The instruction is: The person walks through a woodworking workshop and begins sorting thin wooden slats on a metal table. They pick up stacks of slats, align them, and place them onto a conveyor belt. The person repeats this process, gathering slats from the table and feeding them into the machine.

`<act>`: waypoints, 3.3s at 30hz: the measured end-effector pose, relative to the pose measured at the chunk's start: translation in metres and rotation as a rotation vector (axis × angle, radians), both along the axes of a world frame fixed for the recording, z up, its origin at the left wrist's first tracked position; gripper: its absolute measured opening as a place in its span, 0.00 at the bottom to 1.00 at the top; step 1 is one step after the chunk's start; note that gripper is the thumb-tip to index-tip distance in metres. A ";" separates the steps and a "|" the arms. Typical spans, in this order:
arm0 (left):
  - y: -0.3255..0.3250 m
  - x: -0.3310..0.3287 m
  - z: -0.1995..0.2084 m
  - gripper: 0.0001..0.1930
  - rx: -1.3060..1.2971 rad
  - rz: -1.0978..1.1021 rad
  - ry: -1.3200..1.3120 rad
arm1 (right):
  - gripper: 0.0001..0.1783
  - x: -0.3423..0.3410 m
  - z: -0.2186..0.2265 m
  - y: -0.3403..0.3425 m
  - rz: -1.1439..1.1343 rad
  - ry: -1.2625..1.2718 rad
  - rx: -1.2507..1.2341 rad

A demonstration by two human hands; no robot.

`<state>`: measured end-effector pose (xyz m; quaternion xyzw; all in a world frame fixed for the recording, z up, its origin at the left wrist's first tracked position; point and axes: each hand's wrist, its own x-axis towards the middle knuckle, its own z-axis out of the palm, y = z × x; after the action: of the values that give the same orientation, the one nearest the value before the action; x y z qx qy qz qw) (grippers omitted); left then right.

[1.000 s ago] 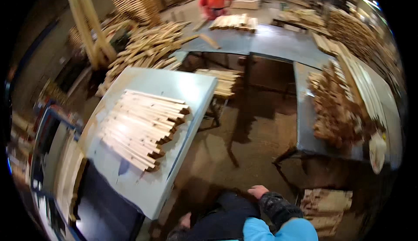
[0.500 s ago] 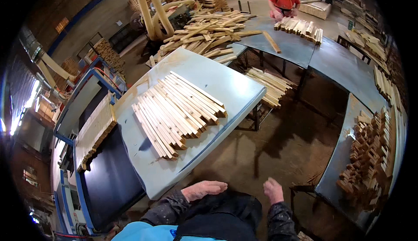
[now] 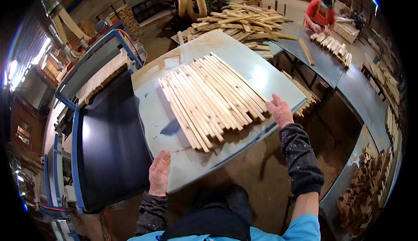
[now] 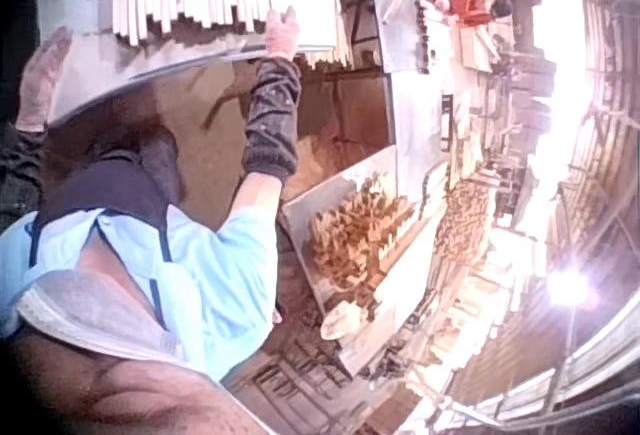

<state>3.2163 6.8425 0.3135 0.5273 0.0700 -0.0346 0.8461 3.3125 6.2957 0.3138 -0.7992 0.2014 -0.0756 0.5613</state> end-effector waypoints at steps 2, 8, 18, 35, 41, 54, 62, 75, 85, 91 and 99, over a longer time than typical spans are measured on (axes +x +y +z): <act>0.011 0.011 -0.009 0.29 0.073 -0.024 -0.049 | 0.44 0.046 -0.011 0.002 -0.036 0.101 -0.226; 0.033 0.042 -0.045 0.40 0.632 -0.125 -0.210 | 0.41 0.137 -0.032 0.032 -0.066 0.173 -0.643; 0.007 0.095 -0.034 0.46 1.076 -0.180 -0.325 | 0.25 0.286 -0.106 -0.043 0.365 0.094 -1.212; 0.012 0.133 -0.023 0.53 1.070 0.120 -0.184 | 0.33 0.250 -0.090 0.102 0.438 0.057 -0.842; 0.200 0.076 -0.019 0.56 1.320 0.015 -0.130 | 0.24 0.165 -0.016 0.342 0.532 0.116 -0.839; 0.617 -0.073 0.002 0.49 2.013 0.163 0.528 | 0.36 0.043 -0.022 0.812 0.931 0.069 0.215; 0.699 -0.074 -0.011 0.47 2.025 0.354 0.568 | 0.32 -0.025 0.003 0.944 0.956 0.093 0.072; 0.383 -0.013 0.062 0.22 0.707 0.535 -0.328 | 0.10 -0.077 0.005 0.648 1.442 -0.059 0.816; -0.106 -0.034 0.002 0.22 0.322 -0.839 -0.168 | 0.37 -0.352 -0.025 0.199 0.061 0.134 0.973; -0.314 -0.071 -0.030 0.23 0.392 -1.360 0.045 | 0.38 -0.476 -0.061 0.085 -0.366 -0.033 1.200; -0.501 -0.036 -0.057 0.27 0.669 -1.659 -0.001 | 0.37 -0.470 -0.161 -0.025 -0.749 -0.253 1.420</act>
<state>3.1806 6.3416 0.2569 0.6276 -0.3279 -0.6128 0.3509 2.8425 6.2706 0.1530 -0.1174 0.3905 -0.2025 0.8904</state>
